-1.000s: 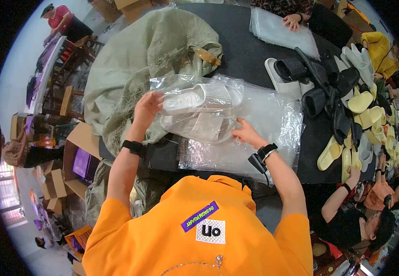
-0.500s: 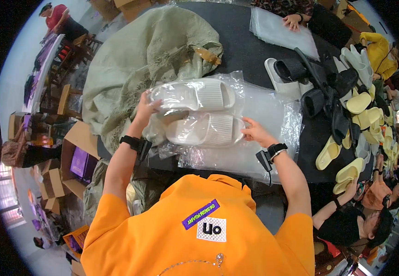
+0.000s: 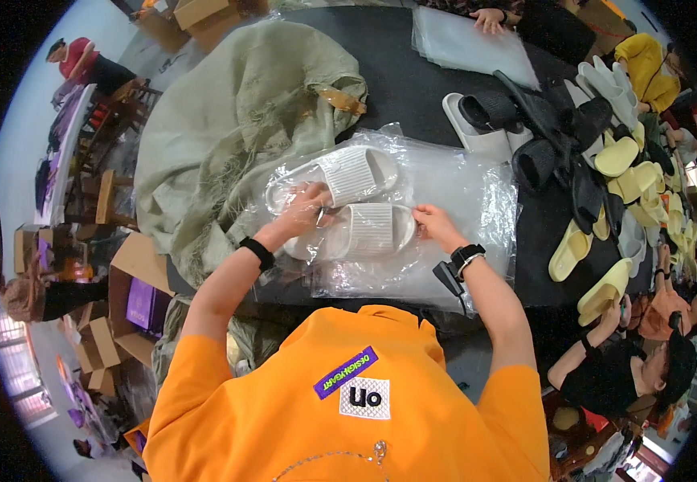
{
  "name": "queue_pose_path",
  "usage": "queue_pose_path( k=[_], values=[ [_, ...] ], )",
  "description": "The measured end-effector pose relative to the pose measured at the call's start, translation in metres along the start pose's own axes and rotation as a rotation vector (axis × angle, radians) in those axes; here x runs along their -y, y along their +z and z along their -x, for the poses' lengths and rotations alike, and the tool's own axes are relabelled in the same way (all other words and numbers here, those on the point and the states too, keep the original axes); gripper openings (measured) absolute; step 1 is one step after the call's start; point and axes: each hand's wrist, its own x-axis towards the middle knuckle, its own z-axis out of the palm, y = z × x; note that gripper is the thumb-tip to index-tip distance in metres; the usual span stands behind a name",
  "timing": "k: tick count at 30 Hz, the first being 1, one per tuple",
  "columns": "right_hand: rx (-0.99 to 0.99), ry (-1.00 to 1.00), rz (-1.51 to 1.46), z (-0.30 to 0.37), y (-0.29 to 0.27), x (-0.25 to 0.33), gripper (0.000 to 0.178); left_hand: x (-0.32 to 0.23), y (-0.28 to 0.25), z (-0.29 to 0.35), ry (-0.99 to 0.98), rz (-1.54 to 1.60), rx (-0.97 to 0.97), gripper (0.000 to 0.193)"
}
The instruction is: The recorder takes various colored slide sandals (yellow, black, white) out of a large burlap-style sack and places them into individual plastic bags on a processing table.
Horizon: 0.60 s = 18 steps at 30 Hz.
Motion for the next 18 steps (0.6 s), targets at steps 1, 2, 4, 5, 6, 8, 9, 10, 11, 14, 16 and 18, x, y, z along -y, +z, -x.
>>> queue_pose_path(
  k=[1,2,4,5,6,8,9,10,11,14,16,18],
  values=[
    [-0.009,0.0,-0.005,0.0,0.0,0.0,0.031,-0.01,0.0,-0.008,0.038,0.016,0.057,0.044],
    [-0.018,0.002,0.001,0.0,0.001,0.0,0.029,-0.02,0.002,-0.015,0.075,0.031,0.115,0.044],
    [-0.024,0.002,0.009,0.0,0.007,0.003,0.027,-0.026,0.028,-0.018,0.082,0.133,-0.026,0.037],
    [-0.038,-0.012,-0.034,0.001,0.009,0.004,0.022,-0.028,0.038,-0.019,0.0,0.124,-0.045,0.032],
    [-0.054,-0.026,-0.079,0.003,0.008,0.005,0.018,-0.031,0.042,-0.02,-0.079,0.114,-0.063,0.027],
    [-0.121,-0.084,-0.144,0.009,0.005,0.009,0.016,-0.03,0.045,-0.02,-0.039,0.162,-0.132,0.021],
    [-0.185,-0.141,-0.202,0.013,0.002,0.007,0.015,-0.028,0.042,-0.017,-0.052,0.127,-0.137,0.022],
    [-0.199,-0.138,-0.21,0.017,-0.006,0.003,0.015,-0.029,0.032,-0.018,-0.061,0.092,-0.142,0.022],
    [-0.215,-0.178,-0.178,0.022,-0.019,-0.003,0.014,-0.033,0.022,-0.014,-0.039,0.087,-0.272,0.023],
    [-0.236,-0.256,-0.14,0.037,-0.025,0.0,0.015,-0.024,0.006,-0.004,-0.131,0.271,-0.274,0.026],
    [-0.431,-0.33,-0.081,0.051,-0.028,-0.002,0.018,-0.029,-0.006,0.0,-0.081,0.208,-0.29,0.026],
    [-0.487,-0.336,-0.051,0.065,-0.034,-0.002,0.02,-0.029,-0.009,0.007,-0.032,0.143,-0.308,0.025]
  ],
)
